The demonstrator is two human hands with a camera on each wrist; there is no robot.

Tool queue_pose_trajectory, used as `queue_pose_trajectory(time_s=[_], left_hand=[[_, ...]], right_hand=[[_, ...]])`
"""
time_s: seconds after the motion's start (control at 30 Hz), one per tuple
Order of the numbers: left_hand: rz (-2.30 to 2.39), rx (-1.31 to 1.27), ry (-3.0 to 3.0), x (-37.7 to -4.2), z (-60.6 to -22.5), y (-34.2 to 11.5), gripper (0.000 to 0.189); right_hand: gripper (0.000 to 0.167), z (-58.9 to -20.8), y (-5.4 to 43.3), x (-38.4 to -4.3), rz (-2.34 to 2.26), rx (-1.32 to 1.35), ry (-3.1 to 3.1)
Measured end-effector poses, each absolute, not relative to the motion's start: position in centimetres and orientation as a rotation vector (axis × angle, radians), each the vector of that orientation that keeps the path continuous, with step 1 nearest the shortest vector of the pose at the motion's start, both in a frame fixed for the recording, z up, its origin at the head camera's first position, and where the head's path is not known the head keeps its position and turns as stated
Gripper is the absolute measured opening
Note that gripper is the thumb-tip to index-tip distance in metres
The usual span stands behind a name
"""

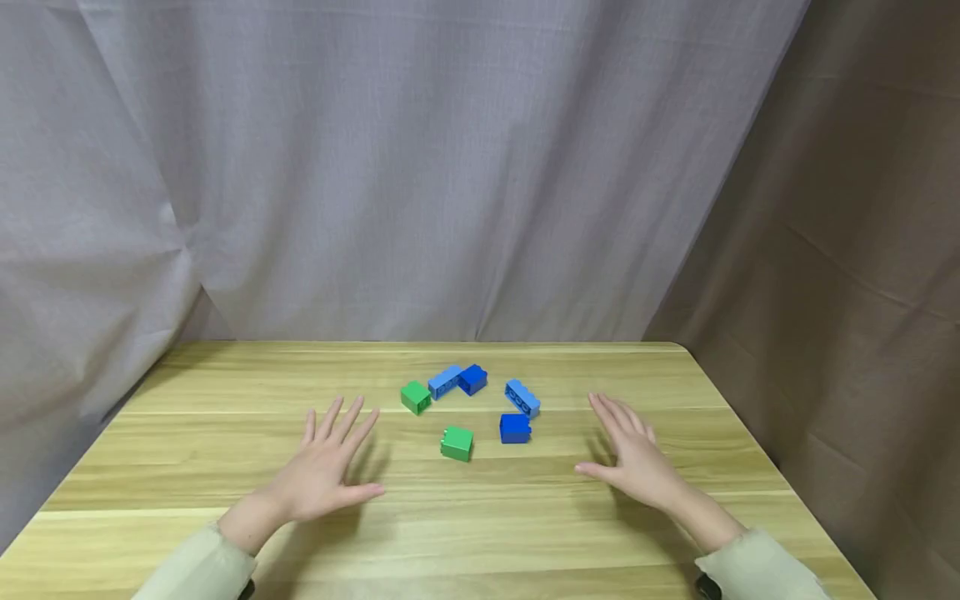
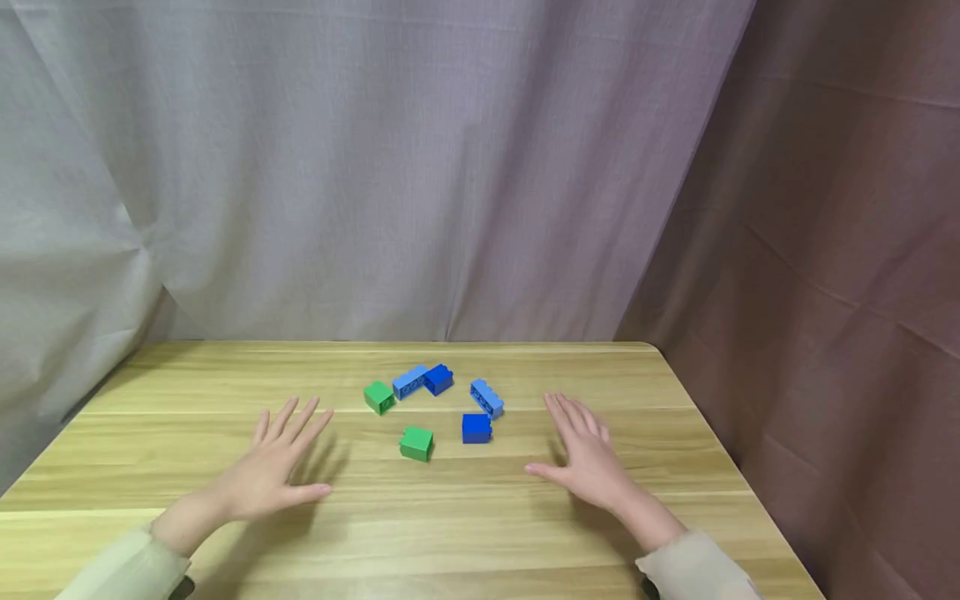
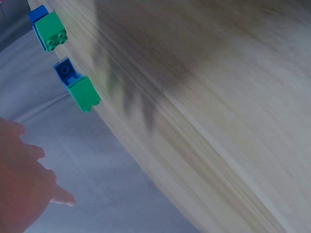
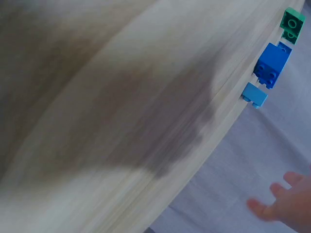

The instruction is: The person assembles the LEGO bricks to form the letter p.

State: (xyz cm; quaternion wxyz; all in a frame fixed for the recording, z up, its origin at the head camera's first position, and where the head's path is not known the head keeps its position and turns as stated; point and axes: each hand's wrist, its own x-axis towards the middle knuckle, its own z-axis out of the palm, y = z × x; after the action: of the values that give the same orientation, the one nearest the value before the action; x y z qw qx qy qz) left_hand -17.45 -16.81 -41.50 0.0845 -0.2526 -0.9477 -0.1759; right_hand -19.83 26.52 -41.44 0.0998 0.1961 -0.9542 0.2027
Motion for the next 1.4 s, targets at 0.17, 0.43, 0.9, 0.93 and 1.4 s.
queue_pose_trajectory(time_s=[0.17,0.43,0.9,0.93,1.4], left_hand=[[-0.595,-0.765,-2.826,-18.5,-41.6,-16.0,0.096],[-0.741,-0.796,-2.863,-20.1,-41.6,-13.8,0.101],[-1.004,-0.788,-2.938,-22.4,-42.8,-10.4,0.1],[-1.018,-0.793,-2.935,-22.6,-42.9,-10.2,0.1],[-1.176,-0.814,-2.936,-23.7,-44.6,-8.0,0.088]], right_hand=[[0.1,-41.3,25.7,-20.7,0.873,0.524,-2.8],[0.087,-42.4,23.9,-22.7,1.209,0.519,-2.708],[0.079,-43.6,21.0,-24.6,1.402,0.487,-2.804],[0.079,-43.6,20.8,-24.7,1.4,0.488,-2.807],[0.077,-44.6,18.9,-25.2,1.243,0.499,-2.897]])
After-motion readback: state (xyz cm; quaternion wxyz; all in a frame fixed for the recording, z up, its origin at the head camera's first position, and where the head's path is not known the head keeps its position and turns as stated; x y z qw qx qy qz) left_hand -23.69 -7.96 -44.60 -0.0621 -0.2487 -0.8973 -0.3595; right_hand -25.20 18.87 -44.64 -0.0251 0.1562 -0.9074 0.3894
